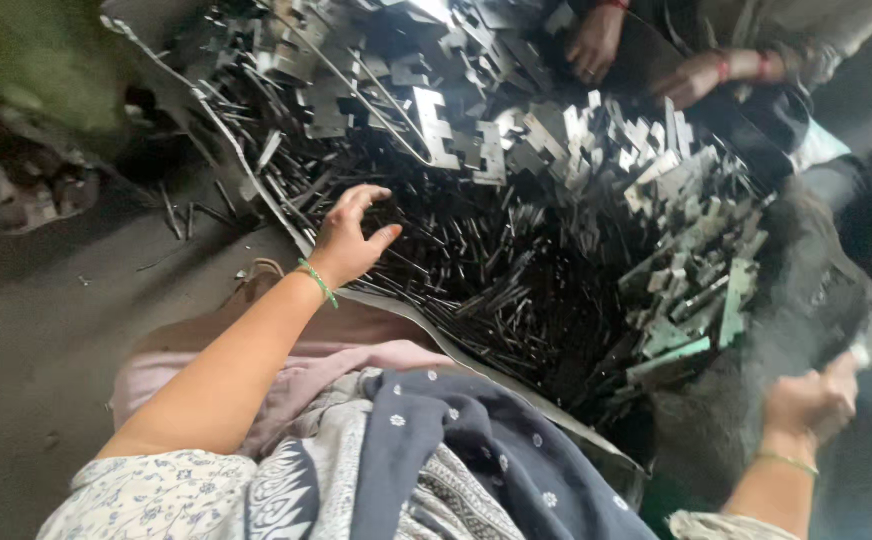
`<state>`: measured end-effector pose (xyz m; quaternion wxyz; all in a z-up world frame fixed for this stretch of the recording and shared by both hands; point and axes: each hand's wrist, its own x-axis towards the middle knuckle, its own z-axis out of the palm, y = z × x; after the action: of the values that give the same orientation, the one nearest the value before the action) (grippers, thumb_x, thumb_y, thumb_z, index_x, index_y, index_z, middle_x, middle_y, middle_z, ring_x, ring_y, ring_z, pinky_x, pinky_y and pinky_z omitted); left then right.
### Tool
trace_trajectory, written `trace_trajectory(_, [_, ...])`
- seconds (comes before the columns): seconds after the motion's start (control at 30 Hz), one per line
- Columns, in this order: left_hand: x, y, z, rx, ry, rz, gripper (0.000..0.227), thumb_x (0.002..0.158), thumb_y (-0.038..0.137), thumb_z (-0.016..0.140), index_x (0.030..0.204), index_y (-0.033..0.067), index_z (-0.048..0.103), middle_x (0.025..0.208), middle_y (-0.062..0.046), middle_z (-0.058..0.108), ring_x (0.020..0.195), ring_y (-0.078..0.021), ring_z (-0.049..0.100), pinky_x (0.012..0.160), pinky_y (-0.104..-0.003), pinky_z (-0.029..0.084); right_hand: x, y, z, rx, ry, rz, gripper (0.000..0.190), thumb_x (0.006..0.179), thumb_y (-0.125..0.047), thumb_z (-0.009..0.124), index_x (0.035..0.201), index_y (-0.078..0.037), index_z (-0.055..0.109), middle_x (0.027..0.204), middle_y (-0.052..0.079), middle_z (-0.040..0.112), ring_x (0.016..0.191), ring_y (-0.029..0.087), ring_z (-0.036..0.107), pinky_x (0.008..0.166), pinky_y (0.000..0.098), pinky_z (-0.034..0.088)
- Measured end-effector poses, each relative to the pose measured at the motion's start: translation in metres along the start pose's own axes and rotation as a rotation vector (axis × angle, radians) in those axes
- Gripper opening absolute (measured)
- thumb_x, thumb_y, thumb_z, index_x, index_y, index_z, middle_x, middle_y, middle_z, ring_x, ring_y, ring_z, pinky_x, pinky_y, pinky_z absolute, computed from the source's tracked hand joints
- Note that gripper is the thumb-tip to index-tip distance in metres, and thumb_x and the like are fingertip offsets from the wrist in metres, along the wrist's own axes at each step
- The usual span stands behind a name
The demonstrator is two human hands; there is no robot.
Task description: The person sits on the floor and sorts small metal brackets and rods from a large bin. They pick up items by hand, inspect them, and place them back into the bin or into a separate pile. The task involves repetitive handling of metal hardware components.
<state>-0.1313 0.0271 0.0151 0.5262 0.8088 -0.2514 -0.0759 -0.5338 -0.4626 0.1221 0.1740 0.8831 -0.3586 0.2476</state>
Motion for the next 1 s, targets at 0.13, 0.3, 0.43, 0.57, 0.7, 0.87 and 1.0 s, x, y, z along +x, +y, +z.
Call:
trace_trajectory(0.13, [0.012,-0.059,-0.036,0.388,0.277,0.160,0.060,0.082,0.016,0.083,0.136,0.0086,0.058,0.144,-0.017,0.053,0.136,-0.0401,0.047,0.116,-0.048,0.039,-0.023,0.046,0.026,-0.056,-0.122,0.119,0.054,0.091,0.000,0.055,0.140,0.020,0.049,0.110,0.032,0.066,0.101,0.045,0.065,0.099,0.0492,0.054])
trace_trajectory(0.3, [0.019,-0.071,-0.041,0.484,0.384,0.144,0.061,0.080,0.019,0.081,0.134,0.0074,0.057,0.144,-0.016,0.049,0.137,-0.0387,0.043,0.116,-0.050,0.035,0.013,-0.052,0.012,0.441,0.084,-0.006,0.044,0.097,-0.010,0.058,0.139,0.005,0.056,0.124,0.024,0.067,0.113,0.036,0.065,0.102,0.0436,0.055])
trace_trajectory(0.43, [0.019,-0.072,-0.023,0.537,0.441,0.064,0.051,0.084,0.021,0.075,0.131,0.0088,0.059,0.143,-0.013,0.052,0.135,-0.0358,0.044,0.110,-0.051,0.035,0.065,-0.215,-0.018,0.996,-0.128,-0.406,0.037,0.103,-0.018,0.060,0.138,-0.006,0.062,0.135,0.018,0.067,0.122,0.028,0.066,0.105,0.0390,0.055])
trace_trajectory(0.57, [0.021,-0.082,-0.019,0.644,0.432,0.061,0.038,0.089,0.007,0.063,0.126,0.0108,0.063,0.143,-0.008,0.056,0.138,-0.0302,0.046,0.113,-0.046,0.039,0.097,-0.415,-0.007,0.550,-0.637,-0.471,0.043,0.100,-0.036,0.068,0.134,-0.010,0.062,0.121,0.015,0.067,0.112,0.028,0.065,0.094,0.0409,0.055])
trace_trajectory(0.7, [0.025,-0.086,-0.022,0.654,0.445,0.069,0.041,0.083,0.003,0.060,0.124,0.0090,0.064,0.141,-0.009,0.057,0.135,-0.0307,0.047,0.111,-0.046,0.040,0.106,-0.548,0.037,0.470,-0.588,-0.700,0.087,0.082,-0.052,0.081,0.143,-0.002,0.044,0.132,0.028,0.058,0.116,0.043,0.056,0.096,0.0484,0.047])
trace_trajectory(0.87, [0.026,-0.082,-0.025,0.633,0.419,0.058,0.042,0.081,0.003,0.061,0.123,0.0106,0.065,0.140,-0.008,0.058,0.135,-0.0301,0.049,0.109,-0.047,0.041,0.119,-0.584,0.097,0.352,-0.595,-0.819,0.064,0.082,-0.020,0.073,0.138,0.001,0.049,0.119,0.025,0.067,0.119,0.042,0.063,0.105,0.0454,0.051])
trace_trajectory(1.0, [0.027,-0.079,-0.028,0.646,0.423,0.072,0.043,0.082,0.006,0.063,0.124,0.0117,0.065,0.139,-0.007,0.058,0.134,-0.0300,0.049,0.107,-0.048,0.041,0.132,-0.598,0.110,0.505,-0.651,-0.626,0.072,0.076,-0.005,0.064,0.146,-0.006,0.047,0.128,0.029,0.059,0.108,0.048,0.062,0.087,0.0503,0.054])
